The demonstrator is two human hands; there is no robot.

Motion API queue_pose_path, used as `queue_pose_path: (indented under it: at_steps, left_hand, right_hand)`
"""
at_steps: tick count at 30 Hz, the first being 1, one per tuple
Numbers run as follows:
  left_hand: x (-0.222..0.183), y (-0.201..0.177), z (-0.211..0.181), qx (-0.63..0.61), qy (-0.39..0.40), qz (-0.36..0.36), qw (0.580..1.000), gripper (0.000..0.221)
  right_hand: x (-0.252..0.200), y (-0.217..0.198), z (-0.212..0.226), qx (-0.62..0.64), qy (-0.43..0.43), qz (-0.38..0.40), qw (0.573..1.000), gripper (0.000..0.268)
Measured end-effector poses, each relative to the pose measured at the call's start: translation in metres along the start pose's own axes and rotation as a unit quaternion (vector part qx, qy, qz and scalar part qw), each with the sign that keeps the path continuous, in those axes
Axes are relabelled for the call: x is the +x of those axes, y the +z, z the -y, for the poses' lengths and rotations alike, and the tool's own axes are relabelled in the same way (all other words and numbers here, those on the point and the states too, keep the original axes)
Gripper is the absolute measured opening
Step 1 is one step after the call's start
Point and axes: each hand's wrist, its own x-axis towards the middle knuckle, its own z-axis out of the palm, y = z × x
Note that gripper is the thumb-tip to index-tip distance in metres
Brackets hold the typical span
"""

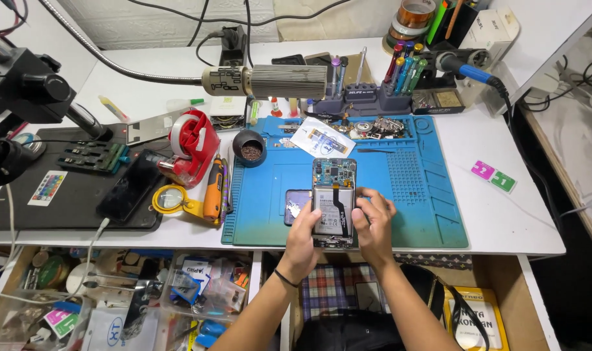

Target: Disassembling a mobile phone to remove the motherboard and battery for repair or inspection.

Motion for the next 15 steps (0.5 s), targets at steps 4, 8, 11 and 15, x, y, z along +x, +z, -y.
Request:
queue_pose_path:
  at_steps: [4,8,11,15]
  left_hand:
    - [-0.004,-0.007,0.009,0.059,-0.003,0.029,0.998,0.041]
    - [-0.023,0.021,-0.021,0.072,-0.060,0.038,0.995,0.047]
    - [-0.021,0.014,-0.015,0.067,-0.064,0.025,0.995,0.044]
    - [-0.019,0.011,-0.011,0.056,-0.048,0.031,0.997,0.044]
  right_hand:
    - [0.005,-0.005,0.015,0.060,0.037,0.007,0.998,0.045]
    - [0.010,-0.010,0.027,0.087,0.030,0.015,0.996,0.042]
    - [0.011,-0.011,0.026,0.100,0.026,0.019,0.994,0.039]
    - [0.008,-0.008,0.017,0.109,0.024,0.025,0.993,0.040]
